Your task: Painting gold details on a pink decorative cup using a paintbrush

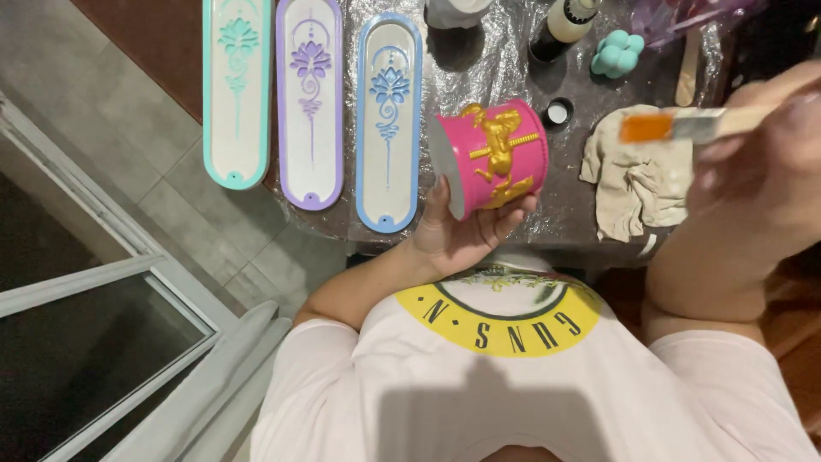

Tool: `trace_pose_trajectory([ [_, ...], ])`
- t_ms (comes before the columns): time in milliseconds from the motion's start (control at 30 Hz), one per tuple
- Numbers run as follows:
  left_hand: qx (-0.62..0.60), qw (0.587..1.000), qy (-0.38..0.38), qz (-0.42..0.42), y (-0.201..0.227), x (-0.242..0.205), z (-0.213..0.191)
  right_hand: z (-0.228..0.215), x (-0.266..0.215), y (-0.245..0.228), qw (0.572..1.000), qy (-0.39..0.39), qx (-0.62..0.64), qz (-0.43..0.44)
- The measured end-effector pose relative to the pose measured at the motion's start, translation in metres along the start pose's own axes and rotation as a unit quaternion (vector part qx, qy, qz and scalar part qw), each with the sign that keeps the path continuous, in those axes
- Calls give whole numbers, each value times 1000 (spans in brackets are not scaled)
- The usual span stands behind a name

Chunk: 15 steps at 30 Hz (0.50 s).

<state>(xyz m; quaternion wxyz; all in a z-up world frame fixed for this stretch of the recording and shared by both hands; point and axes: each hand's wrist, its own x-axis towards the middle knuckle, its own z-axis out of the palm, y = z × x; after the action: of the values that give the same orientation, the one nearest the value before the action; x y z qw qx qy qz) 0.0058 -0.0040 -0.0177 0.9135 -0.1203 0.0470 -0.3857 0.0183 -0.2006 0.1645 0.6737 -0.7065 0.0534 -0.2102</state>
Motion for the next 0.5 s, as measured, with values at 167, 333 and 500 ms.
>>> trace_pose_trajectory([
  [167,50,998,-20,30,-14,-6,4,16,-29,4,987,-39,30,-154],
  [333,106,993,-14,50,-23,-15,3,20,-42,0,986,-51,47,-151],
  [500,114,992,-12,50,-25,-23,-11,22,-46,-2,986,-49,40,-155],
])
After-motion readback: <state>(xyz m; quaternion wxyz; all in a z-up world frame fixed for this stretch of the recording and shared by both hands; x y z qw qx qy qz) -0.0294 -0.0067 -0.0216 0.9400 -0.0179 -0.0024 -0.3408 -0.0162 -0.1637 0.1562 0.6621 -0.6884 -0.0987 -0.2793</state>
